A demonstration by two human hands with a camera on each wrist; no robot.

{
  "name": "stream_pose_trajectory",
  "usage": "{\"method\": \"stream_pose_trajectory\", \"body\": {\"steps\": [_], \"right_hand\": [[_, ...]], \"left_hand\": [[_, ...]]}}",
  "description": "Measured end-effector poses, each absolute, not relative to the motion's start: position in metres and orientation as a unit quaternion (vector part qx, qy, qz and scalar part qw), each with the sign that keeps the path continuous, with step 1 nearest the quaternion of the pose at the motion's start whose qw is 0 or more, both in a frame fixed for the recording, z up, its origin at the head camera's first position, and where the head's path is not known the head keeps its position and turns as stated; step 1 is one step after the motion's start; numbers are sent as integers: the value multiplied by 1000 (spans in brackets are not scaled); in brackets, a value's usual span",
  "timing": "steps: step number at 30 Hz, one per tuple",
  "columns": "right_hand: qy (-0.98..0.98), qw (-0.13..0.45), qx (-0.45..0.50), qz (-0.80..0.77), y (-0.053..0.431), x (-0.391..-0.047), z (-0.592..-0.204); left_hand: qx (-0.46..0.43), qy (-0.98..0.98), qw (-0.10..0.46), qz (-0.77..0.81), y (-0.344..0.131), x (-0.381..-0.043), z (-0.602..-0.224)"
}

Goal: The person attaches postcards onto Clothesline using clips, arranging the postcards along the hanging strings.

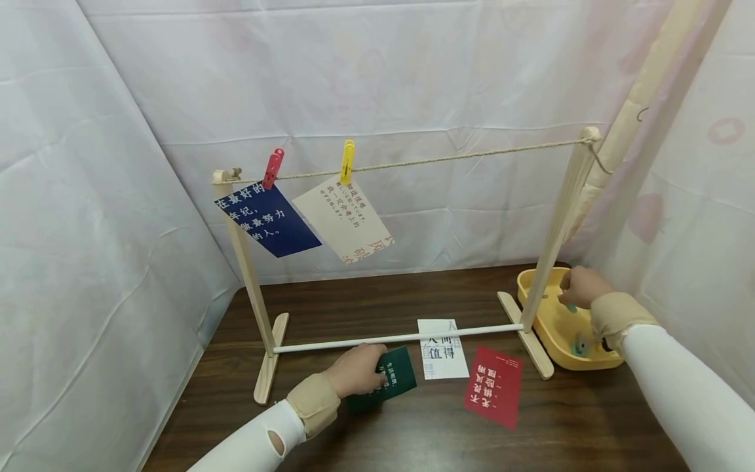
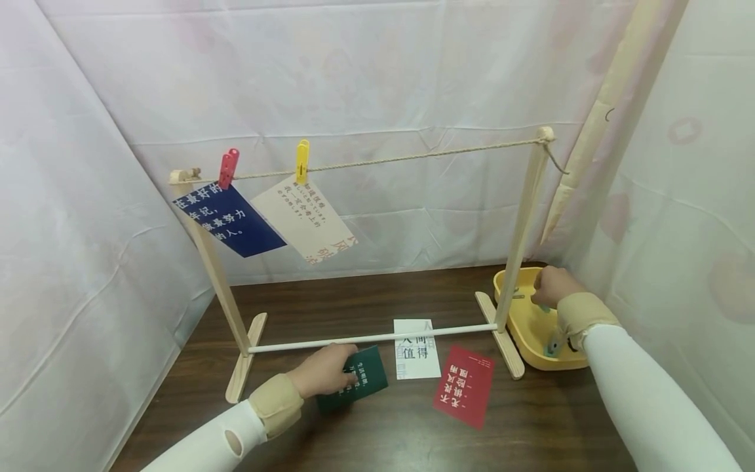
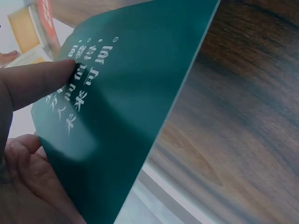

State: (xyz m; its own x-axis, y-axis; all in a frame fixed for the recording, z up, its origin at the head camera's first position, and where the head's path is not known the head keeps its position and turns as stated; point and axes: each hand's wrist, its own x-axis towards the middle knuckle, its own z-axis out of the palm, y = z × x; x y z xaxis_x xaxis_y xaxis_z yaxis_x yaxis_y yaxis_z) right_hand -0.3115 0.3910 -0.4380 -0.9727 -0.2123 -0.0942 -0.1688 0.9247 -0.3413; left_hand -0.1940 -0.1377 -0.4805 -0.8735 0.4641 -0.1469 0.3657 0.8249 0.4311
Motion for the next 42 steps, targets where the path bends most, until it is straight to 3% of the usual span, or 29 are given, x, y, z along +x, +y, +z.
{"method": "stream_pose_trajectory", "body": {"steps": [12, 42], "right_hand": [[972, 33, -103, -208, 385, -303, -424], [947, -82, -78, -299, 377, -264, -408]], "left_hand": [[254, 941, 112, 190, -140, -195, -462], [218, 918, 34, 328, -143, -204, -434]]}}
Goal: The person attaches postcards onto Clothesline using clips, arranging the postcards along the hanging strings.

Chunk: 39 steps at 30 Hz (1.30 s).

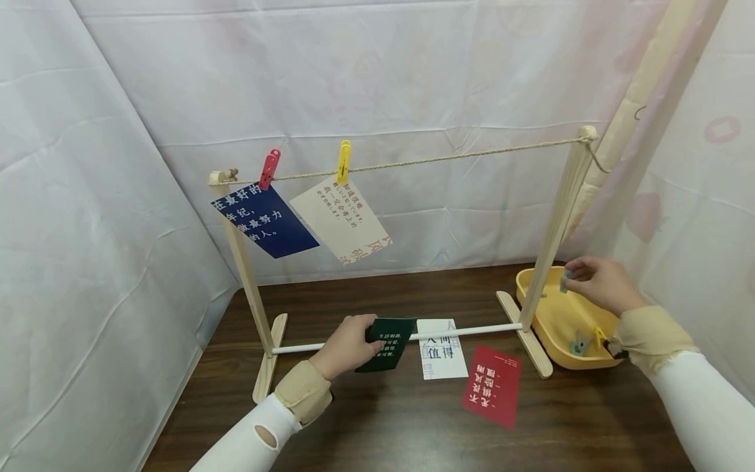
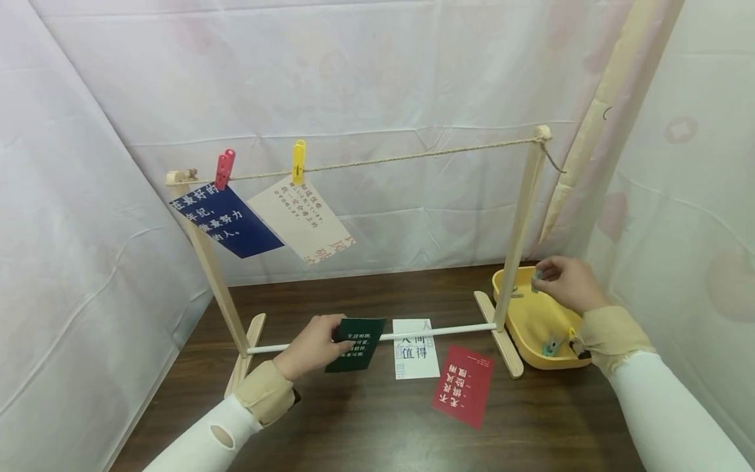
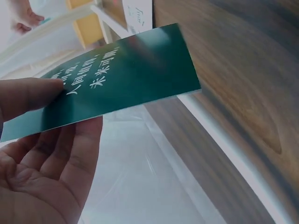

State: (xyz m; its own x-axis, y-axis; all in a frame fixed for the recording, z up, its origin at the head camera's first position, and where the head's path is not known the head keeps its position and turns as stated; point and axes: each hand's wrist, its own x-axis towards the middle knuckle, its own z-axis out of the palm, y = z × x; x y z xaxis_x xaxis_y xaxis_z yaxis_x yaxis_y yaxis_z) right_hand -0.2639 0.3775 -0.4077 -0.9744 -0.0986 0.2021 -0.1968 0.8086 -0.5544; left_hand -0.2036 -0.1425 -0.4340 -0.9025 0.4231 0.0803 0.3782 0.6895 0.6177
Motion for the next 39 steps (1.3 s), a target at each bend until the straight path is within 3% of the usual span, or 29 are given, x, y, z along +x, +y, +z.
{"method": "stream_pose_trajectory", "body": {"steps": [10, 39], "right_hand": [[-937, 101, 82, 323, 373, -252, -401], [-899, 188, 129, 375, 351, -219, -375]], "left_hand": [[175, 885, 35, 429, -140, -206, -436], [158, 840, -3, 518, -131, -208, -427]]}}
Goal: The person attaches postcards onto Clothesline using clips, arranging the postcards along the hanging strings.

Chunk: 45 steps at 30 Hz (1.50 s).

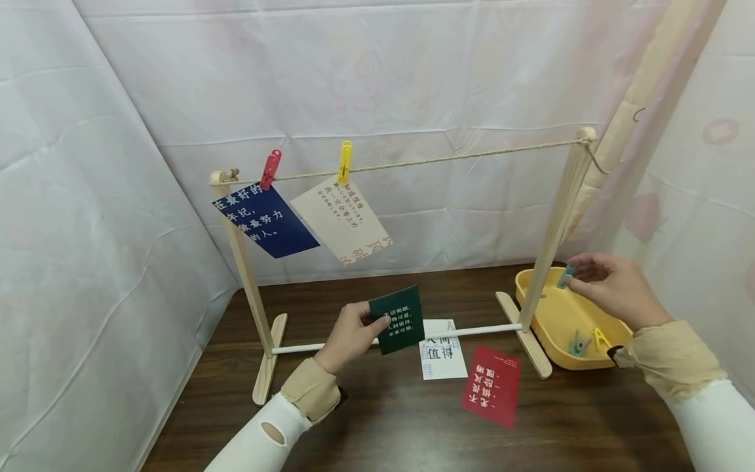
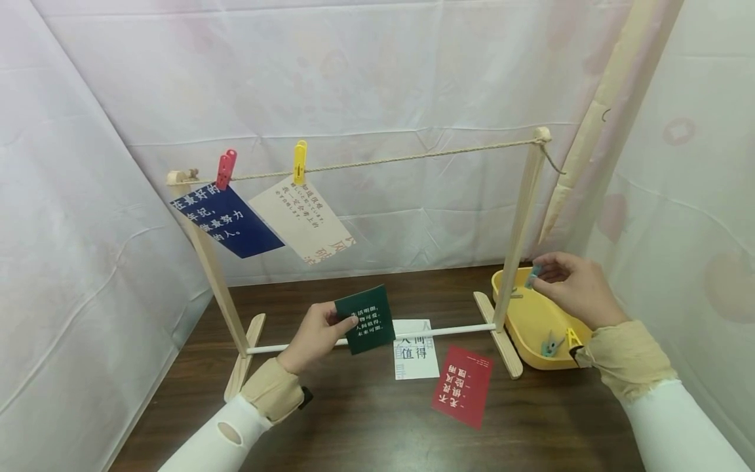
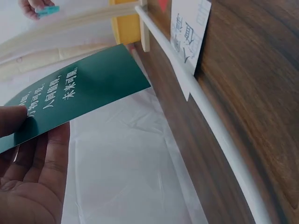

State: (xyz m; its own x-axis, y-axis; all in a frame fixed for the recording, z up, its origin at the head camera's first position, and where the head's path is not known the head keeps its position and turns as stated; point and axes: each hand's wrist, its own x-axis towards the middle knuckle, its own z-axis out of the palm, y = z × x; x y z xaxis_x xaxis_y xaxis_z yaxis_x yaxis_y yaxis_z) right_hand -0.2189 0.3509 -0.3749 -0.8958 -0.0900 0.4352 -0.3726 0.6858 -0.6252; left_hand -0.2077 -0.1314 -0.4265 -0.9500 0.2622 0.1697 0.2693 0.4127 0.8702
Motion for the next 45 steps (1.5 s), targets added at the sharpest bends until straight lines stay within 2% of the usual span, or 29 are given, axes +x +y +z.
{"method": "stream_pose_trajectory", "body": {"steps": [13, 27, 45], "right_hand": [[-881, 219, 140, 396, 340, -208, -365], [-834, 294, 238, 401, 310, -200, -347], [-802, 326, 280, 415, 279, -203, -343]], "left_hand": [[-172, -802, 30, -571, -122, -212, -415], [-204, -778, 68, -590, -113, -216, -399], [-233, -745, 93, -617, -100, -222, -379]]}}
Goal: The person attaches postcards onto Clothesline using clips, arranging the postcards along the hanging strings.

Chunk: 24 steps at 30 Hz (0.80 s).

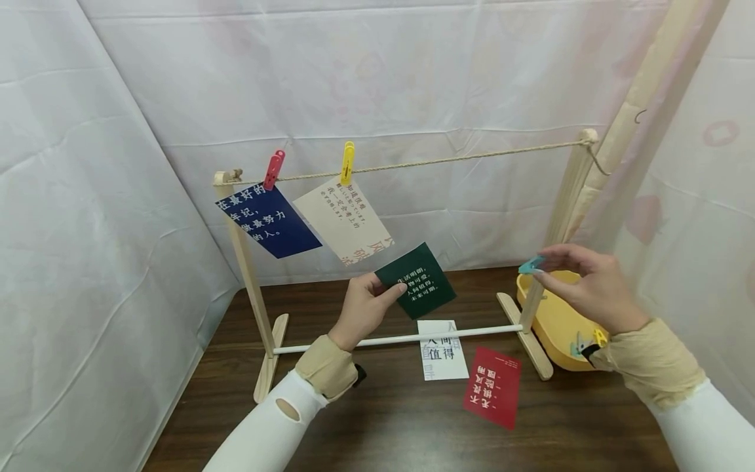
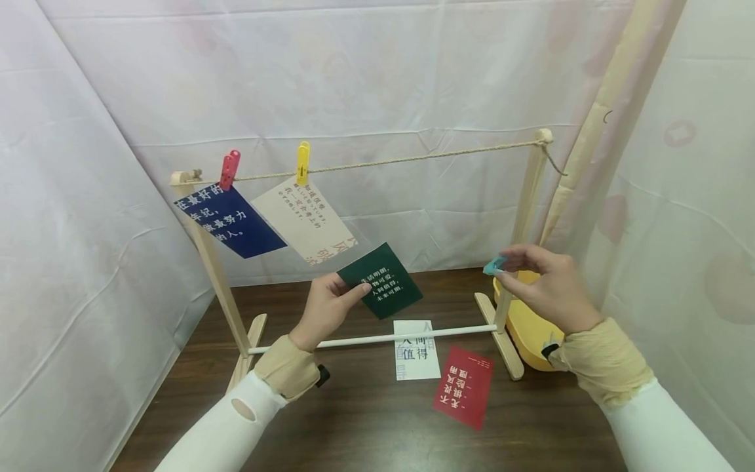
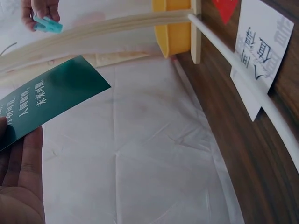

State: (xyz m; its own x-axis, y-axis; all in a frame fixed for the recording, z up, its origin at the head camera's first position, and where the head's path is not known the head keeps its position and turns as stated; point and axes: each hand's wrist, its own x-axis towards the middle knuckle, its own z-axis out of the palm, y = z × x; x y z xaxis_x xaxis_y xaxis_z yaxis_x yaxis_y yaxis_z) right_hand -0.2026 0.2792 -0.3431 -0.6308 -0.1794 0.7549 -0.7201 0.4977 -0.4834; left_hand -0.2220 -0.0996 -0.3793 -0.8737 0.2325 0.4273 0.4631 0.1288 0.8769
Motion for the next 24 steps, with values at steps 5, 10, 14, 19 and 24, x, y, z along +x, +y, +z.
{"method": "stream_pose_trajectory", "body": {"steps": [5, 10, 14, 19, 24], "right_hand": [[-804, 326, 279, 410, 274, -203, -341], [-807, 324, 284, 403, 270, -203, -335], [-804, 322, 295, 404, 265, -204, -329], [-796, 329, 310, 404, 261, -205, -323], [-777, 333, 331, 420, 257, -207, -316]], "left_hand": [[-232, -741, 99, -622, -97, -223, -374], [-232, -740, 97, -624, -95, -224, -368], [-238, -738, 101, -623, -93, -225, -362], [-246, -734, 110, -623, -90, -227, -356], [-246, -736, 112, -621, -87, -228, -349]]}}
